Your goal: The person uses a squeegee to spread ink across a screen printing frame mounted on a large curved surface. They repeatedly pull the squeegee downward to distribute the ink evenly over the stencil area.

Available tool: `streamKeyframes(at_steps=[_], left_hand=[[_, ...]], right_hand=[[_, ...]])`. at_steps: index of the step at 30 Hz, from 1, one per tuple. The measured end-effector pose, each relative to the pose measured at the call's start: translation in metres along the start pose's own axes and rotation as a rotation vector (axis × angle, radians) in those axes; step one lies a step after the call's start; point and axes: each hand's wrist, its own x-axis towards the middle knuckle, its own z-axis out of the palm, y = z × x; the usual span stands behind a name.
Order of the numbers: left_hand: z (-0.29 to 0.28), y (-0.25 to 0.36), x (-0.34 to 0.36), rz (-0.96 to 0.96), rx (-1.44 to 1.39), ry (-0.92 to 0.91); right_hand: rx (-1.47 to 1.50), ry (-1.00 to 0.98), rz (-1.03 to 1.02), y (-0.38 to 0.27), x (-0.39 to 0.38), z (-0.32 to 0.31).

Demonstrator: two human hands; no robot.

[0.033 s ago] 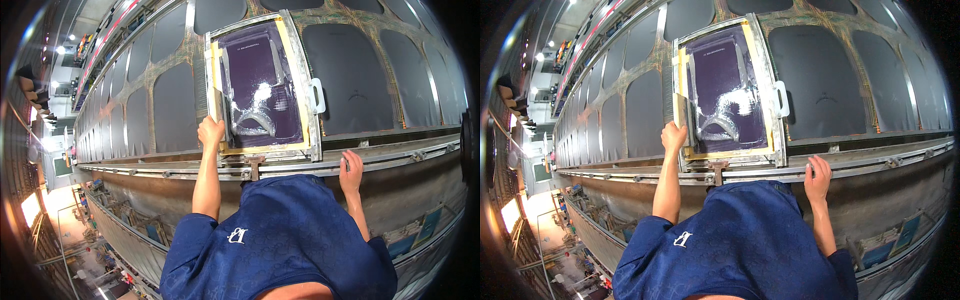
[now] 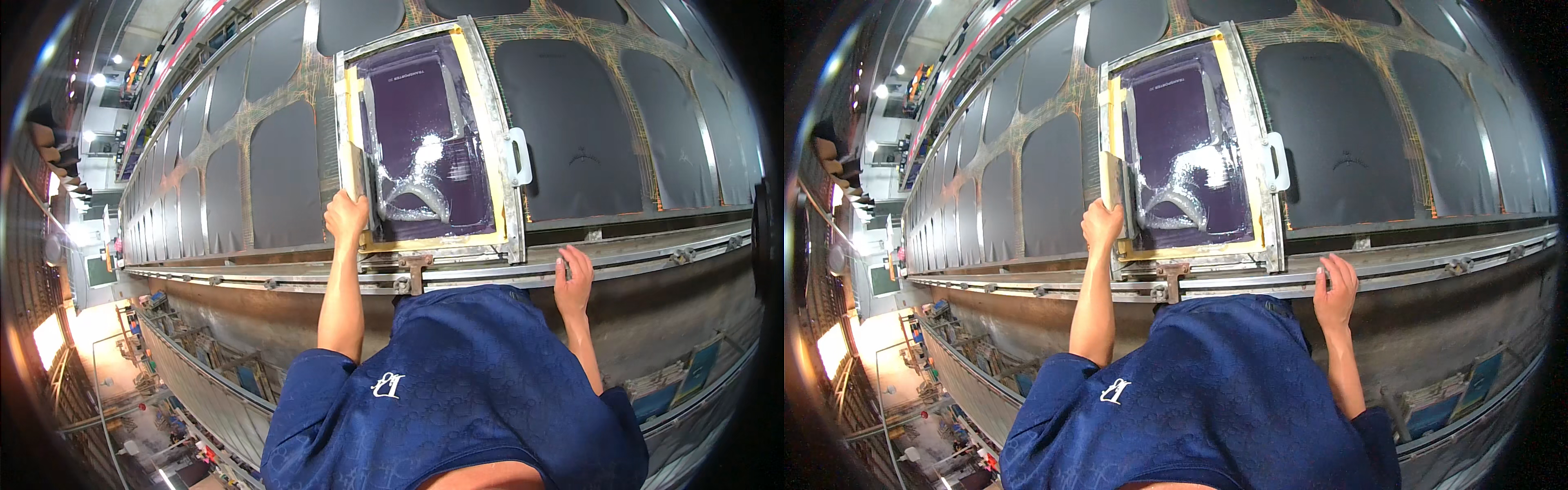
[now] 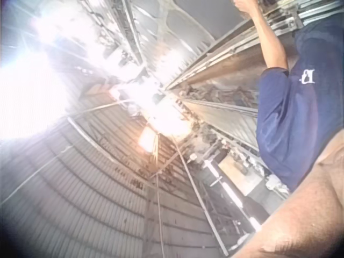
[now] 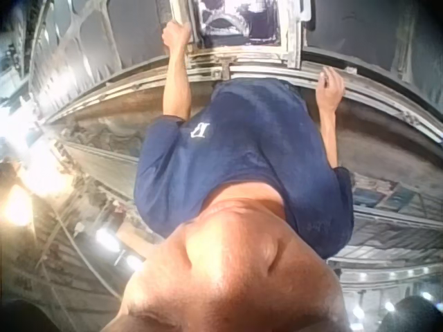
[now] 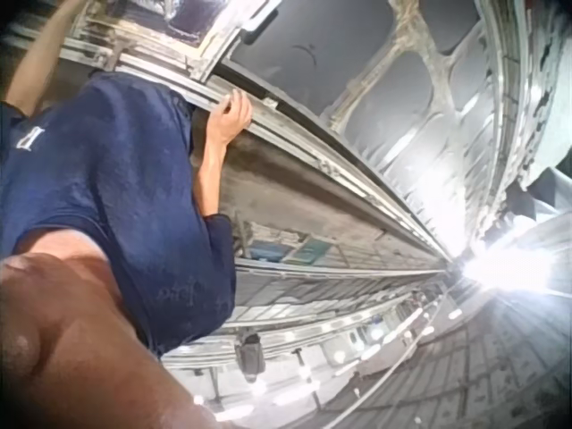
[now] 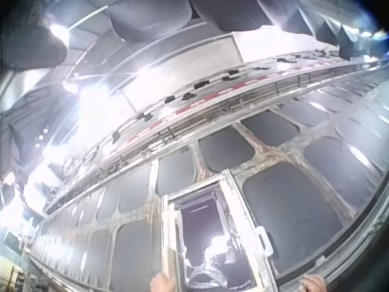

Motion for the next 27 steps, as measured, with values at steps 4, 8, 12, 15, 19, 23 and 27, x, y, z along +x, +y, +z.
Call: streamKeyframes(at_steps=[4, 8, 12, 15, 19, 23, 27], left_hand=[[0.01, 0.028, -0.026, -0.001, 0.077, 0.027], [0.019, 0.062, -0.043, 0.205, -0.028, -0.036], [0.013, 0.062, 0.0, 0.621, -0.012, -0.126], [-0.009, 0.064, 0.081, 1.043, -0.098, -0.087], [-0.009, 0.111, 0.187, 1.217, -0.049, -0.09], [0.001, 0.169, 0.273, 1.214, -0.047, -0.042], [0.016, 0.198, 0.342, 1.151, -0.05, -0.072]], right_hand=[[0.001, 0.046, -0.019, -0.018, 0.019, 0.002], [0.033, 0.139, -0.121, -0.044, 0.083, 0.022], [0.196, 0.095, -0.171, -0.11, 0.174, 0.031], [0.33, -0.132, -0.288, -0.178, 0.247, 0.042], [0.092, -0.357, -0.588, -0.223, 0.348, 0.109], [-0.258, -0.452, -0.615, -0.227, 0.459, 0.178], [-0.351, -0.584, -0.483, -0.234, 0.537, 0.215]])
